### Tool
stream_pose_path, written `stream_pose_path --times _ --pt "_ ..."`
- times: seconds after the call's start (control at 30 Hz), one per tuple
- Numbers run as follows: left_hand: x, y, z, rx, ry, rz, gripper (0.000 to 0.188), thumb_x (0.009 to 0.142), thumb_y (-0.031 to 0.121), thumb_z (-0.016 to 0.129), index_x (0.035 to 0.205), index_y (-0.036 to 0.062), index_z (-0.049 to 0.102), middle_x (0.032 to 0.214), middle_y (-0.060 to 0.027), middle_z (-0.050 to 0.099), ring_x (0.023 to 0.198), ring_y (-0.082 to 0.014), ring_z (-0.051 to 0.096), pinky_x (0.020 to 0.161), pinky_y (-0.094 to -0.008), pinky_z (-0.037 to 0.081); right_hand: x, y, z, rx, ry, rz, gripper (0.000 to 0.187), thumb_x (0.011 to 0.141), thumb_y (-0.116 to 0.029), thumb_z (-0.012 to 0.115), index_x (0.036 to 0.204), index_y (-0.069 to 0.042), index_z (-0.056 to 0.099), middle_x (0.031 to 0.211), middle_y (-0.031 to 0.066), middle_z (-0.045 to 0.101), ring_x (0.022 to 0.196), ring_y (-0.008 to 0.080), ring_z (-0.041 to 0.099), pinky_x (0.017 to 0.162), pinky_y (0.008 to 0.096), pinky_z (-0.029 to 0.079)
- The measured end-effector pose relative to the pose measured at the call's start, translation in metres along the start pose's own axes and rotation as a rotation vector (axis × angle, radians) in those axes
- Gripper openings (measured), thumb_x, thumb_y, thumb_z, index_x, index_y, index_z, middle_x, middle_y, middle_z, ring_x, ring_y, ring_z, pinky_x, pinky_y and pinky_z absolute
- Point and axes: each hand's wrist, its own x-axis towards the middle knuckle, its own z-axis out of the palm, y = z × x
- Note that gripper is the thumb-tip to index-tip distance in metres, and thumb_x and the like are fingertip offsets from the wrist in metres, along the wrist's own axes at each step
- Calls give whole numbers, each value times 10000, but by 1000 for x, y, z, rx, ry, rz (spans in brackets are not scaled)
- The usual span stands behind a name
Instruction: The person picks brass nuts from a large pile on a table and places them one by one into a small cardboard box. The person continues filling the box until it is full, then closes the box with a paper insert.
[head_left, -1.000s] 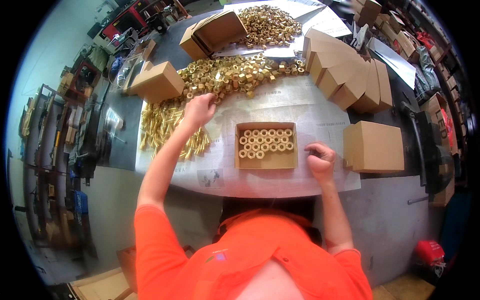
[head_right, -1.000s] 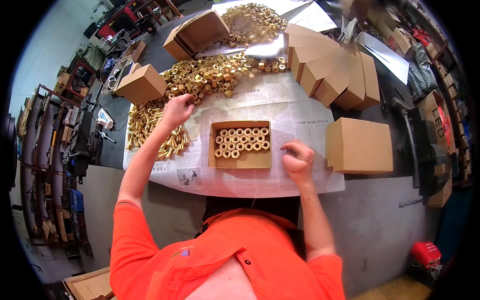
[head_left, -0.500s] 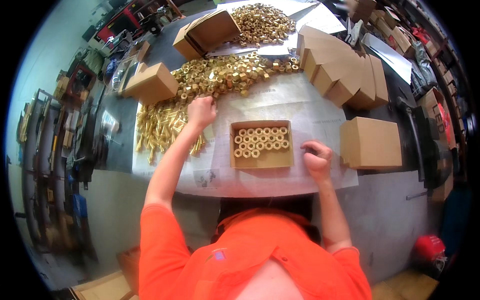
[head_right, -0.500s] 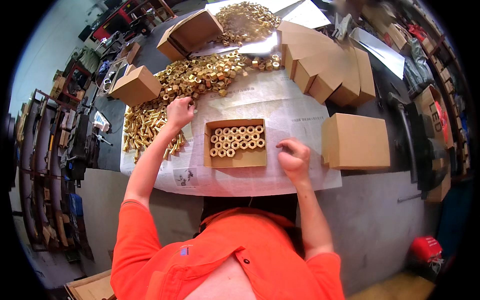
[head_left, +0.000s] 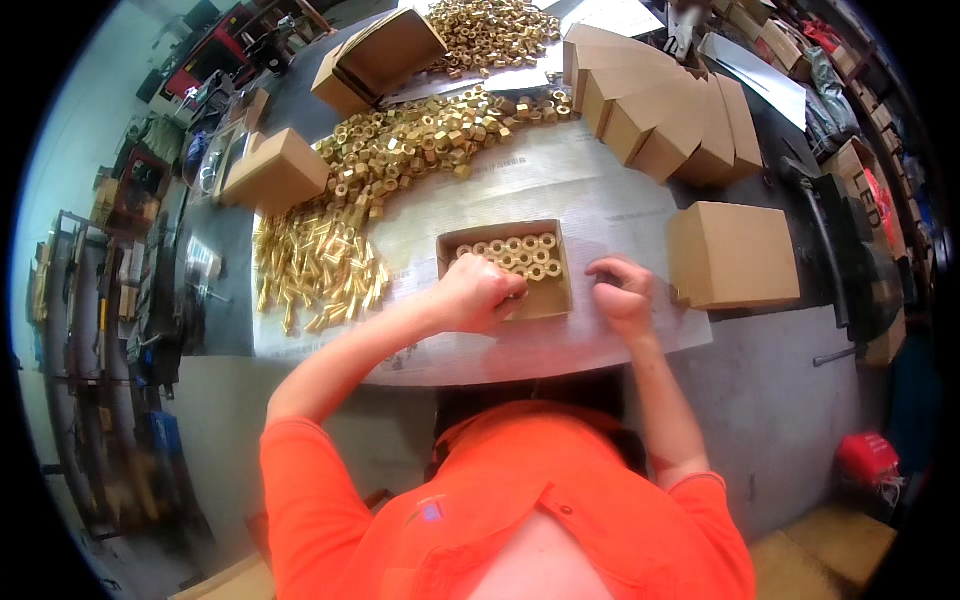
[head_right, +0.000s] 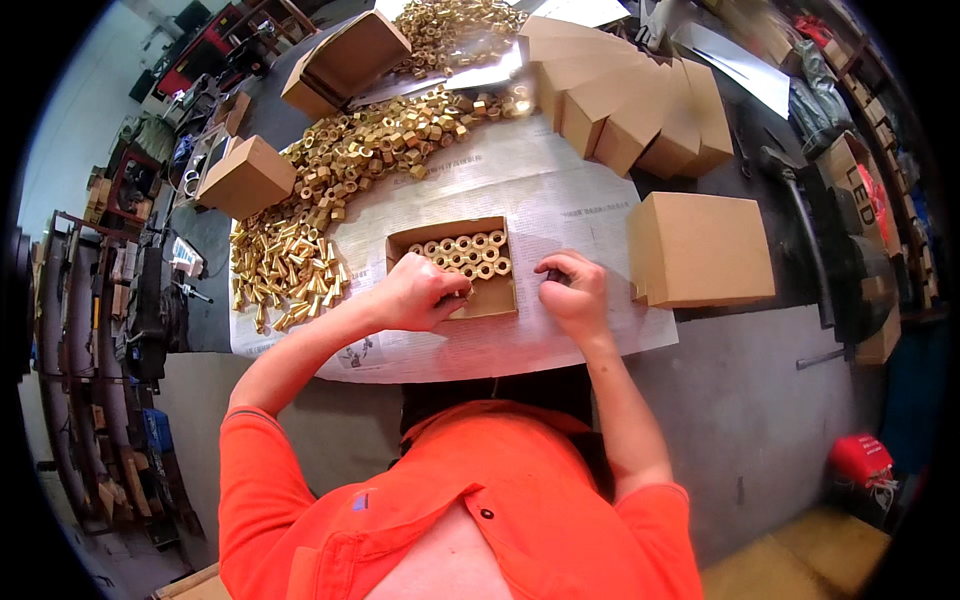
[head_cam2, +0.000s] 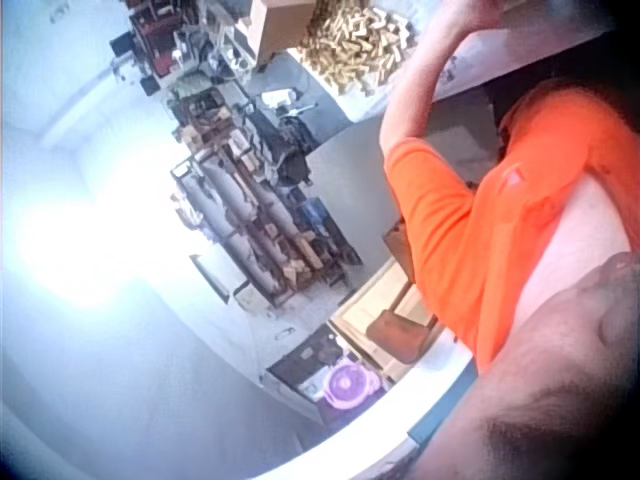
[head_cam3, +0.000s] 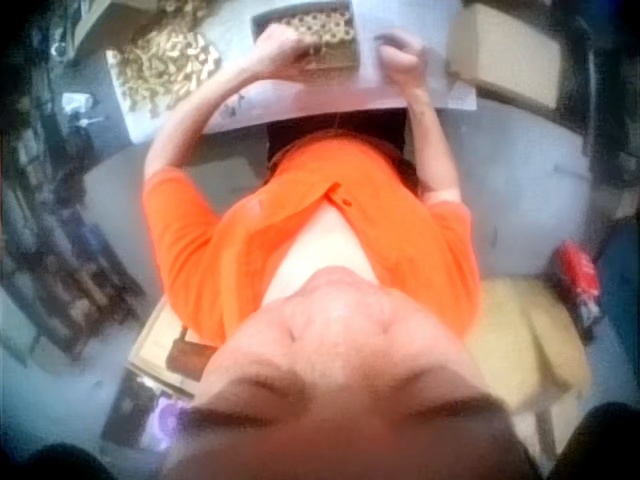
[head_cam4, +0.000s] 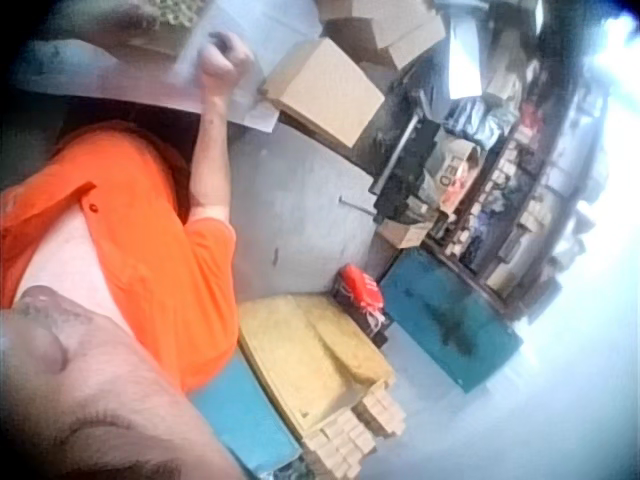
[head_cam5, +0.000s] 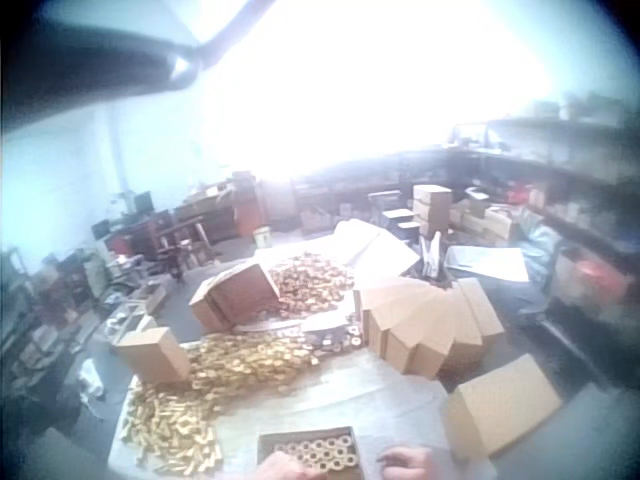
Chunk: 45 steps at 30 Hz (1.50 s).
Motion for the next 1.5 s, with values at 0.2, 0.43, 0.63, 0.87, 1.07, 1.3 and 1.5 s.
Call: stream_pose_path --times 0.2,0.43,0.63,0.87,1.07,1.3,1.5 --pt "2 -6 2 75 -123 -63 93 734 183 657 770 97 645 599 -98 598 571 -295 601 537 -406 466 -1 4 0 6 5 -4 198 608 25 518 754 36 651 729 67 624 604 95 548 566 216 429" --pt "4 -6 -4 105 -174 -119 109 746 221 667 799 126 660 622 -101 612 582 -296 608 565 -406 471 1 2 0 -9 2 -26 202 605 25 512 752 34 650 726 58 618 591 93 533 555 211 417" --pt "5 -6 -17 57 -168 -115 145 761 193 679 874 105 661 687 -115 631 612 -279 620 592 -378 494 0 5 0 -20 0 -13 216 593 26 506 754 32 650 716 55 607 590 92 513 553 208 404" --pt "-5 -51 -79 -282 335 -393 129 804 -13 592 921 -8 645 663 -18 617 584 -73 546 539 -233 440 1 4 1 -85 10 -58 214 592 31 507 751 20 650 710 79 608 594 120 526 560 225 413" --pt "-25 -127 -78 77 398 -600 196 777 77 585 946 8 657 676 -100 638 559 -146 585 539 -291 455 2 6 1 -121 -3 -64 194 604 24 515 745 4 647 704 80 608 598 137 537 561 234 418" --pt "35 -113 -68 276 412 -649 349 804 286 662 1078 71 644 820 -152 686 788 -322 662 707 -410 524 0 12 -2 -115 -25 -52 183 623 18 515 754 -13 639 680 58 578 591 125 527 555 230 409" --pt "57 -137 -71 237 400 -697 351 789 287 679 1076 86 656 842 -150 687 811 -314 662 725 -417 520 -1 12 -1 -50 -25 -38 186 629 26 512 754 -19 642 681 37 574 593 103 512 553 219 400"
